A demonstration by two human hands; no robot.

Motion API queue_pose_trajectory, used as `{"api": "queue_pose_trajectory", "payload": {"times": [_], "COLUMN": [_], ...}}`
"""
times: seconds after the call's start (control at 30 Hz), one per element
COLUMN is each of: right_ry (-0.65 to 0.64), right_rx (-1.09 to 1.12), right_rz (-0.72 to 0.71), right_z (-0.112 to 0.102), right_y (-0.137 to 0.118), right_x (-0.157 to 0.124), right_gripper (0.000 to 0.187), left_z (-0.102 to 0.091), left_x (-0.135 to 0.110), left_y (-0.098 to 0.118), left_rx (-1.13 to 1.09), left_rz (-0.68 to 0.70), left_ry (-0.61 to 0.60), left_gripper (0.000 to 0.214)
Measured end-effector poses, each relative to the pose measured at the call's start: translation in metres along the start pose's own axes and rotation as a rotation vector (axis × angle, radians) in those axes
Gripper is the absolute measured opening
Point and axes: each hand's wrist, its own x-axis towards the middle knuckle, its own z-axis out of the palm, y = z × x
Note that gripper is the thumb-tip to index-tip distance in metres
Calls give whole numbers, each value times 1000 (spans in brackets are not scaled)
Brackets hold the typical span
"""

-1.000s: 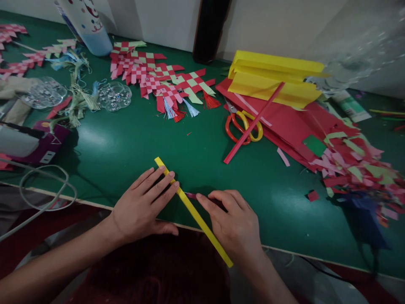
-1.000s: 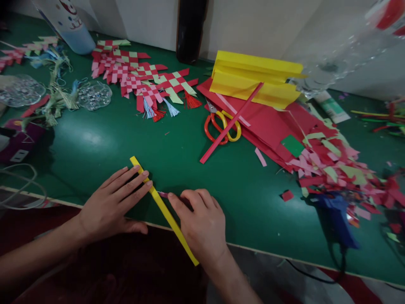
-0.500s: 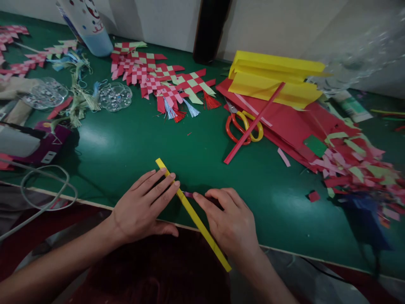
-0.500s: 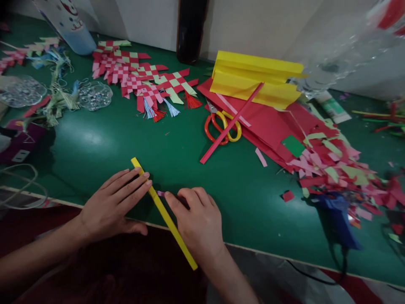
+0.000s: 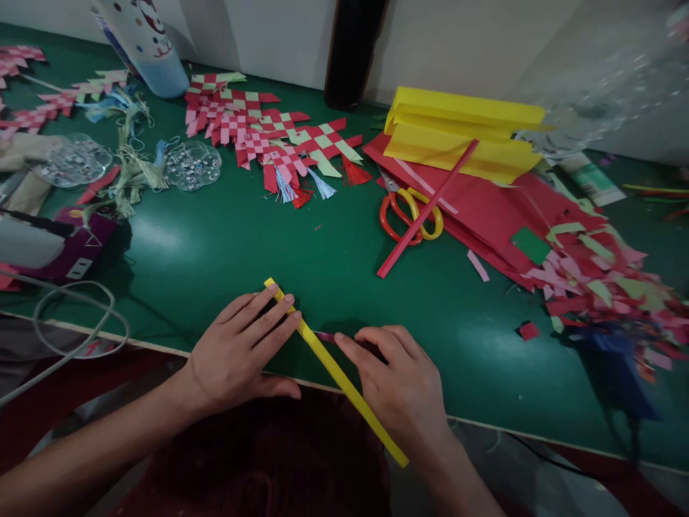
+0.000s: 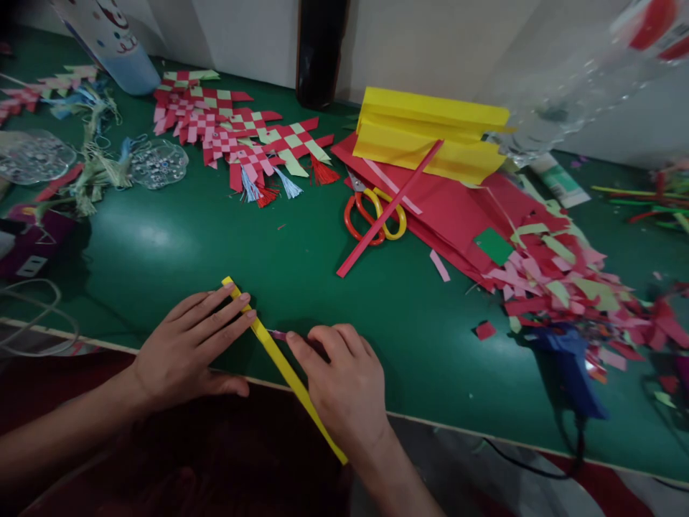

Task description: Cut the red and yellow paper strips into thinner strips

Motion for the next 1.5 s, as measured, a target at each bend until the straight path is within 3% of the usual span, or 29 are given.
{"api": "queue_pose_trajectory", "payload": {"times": [1.5], "right_ry": [6], "right_rx": [20], "right_rz": [4], "right_z": [1], "right_y": [0], "right_x": [6], "right_gripper": [28], "left_z": [-3], "left_x": [1], "left_y": [0], "left_rx": [10], "left_rz": [-17], "left_ry": [-38], "left_gripper": [79]}}
